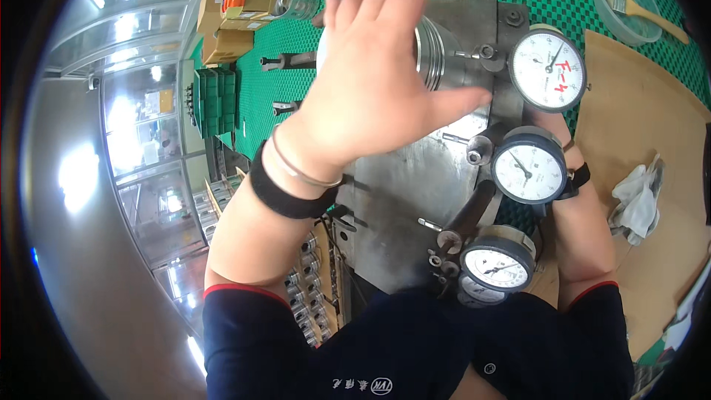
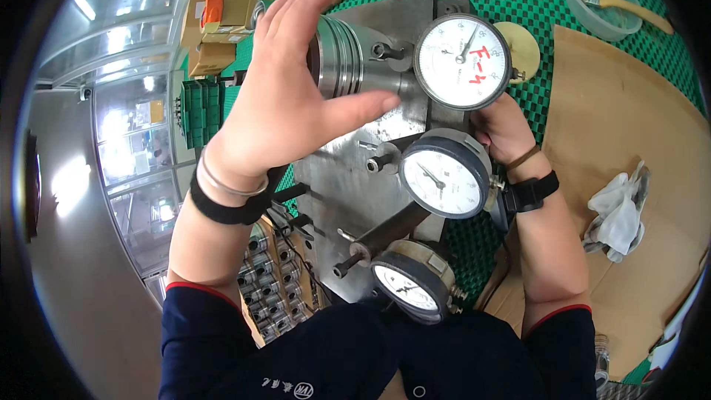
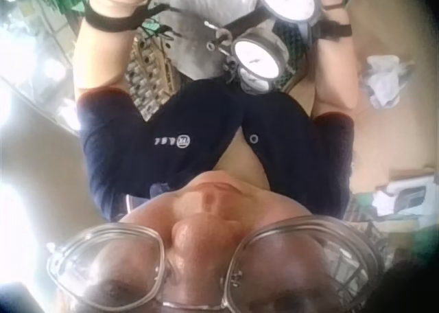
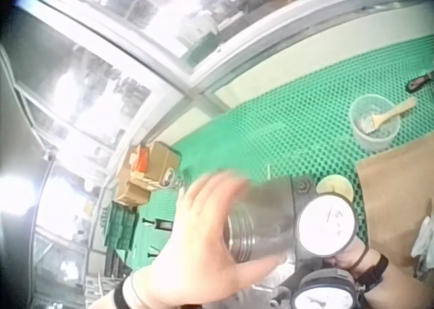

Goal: Inspecting metal pistons using a measurement fixture and dial gauges.

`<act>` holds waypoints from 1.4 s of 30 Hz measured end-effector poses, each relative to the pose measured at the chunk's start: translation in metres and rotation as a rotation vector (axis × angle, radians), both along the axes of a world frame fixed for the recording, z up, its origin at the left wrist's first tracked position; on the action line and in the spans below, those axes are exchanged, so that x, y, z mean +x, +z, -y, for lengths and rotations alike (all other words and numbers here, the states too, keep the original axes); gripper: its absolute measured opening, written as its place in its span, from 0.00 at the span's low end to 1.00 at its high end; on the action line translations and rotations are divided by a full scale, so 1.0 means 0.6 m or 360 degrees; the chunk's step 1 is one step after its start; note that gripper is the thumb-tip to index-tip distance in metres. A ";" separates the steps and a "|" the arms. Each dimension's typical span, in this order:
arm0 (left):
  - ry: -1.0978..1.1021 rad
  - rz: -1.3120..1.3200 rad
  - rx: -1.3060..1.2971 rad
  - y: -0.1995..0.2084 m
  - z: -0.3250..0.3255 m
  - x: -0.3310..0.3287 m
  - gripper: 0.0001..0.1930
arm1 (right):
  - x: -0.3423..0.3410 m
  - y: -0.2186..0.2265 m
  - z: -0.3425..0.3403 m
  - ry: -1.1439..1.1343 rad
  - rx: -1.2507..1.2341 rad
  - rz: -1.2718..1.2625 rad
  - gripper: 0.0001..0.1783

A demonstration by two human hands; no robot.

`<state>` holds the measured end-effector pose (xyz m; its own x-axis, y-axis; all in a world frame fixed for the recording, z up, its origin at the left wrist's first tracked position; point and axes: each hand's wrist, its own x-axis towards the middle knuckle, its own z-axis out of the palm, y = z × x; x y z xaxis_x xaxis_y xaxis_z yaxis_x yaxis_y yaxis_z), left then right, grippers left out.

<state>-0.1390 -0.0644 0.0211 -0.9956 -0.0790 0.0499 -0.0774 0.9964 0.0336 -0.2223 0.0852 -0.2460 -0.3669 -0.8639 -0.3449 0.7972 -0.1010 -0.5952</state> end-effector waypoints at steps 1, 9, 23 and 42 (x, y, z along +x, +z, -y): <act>0.0184 -0.0050 0.0037 0.000 -0.007 0.003 0.43 | -0.002 -0.002 -0.001 -0.0003 0.0002 0.0001 0.12; 0.0144 0.0125 -0.0022 0.016 0.009 0.015 0.42 | 0.002 0.047 0.009 -0.0065 -0.0001 0.0023 0.11; -0.0208 0.0059 -0.0012 0.022 0.004 -0.002 0.37 | 0.018 0.036 0.024 -0.0341 0.0003 0.0145 0.12; -0.0023 -0.0120 0.0453 -0.004 -0.007 -0.009 0.21 | -0.007 0.017 0.013 -0.0742 0.0039 -0.0533 0.10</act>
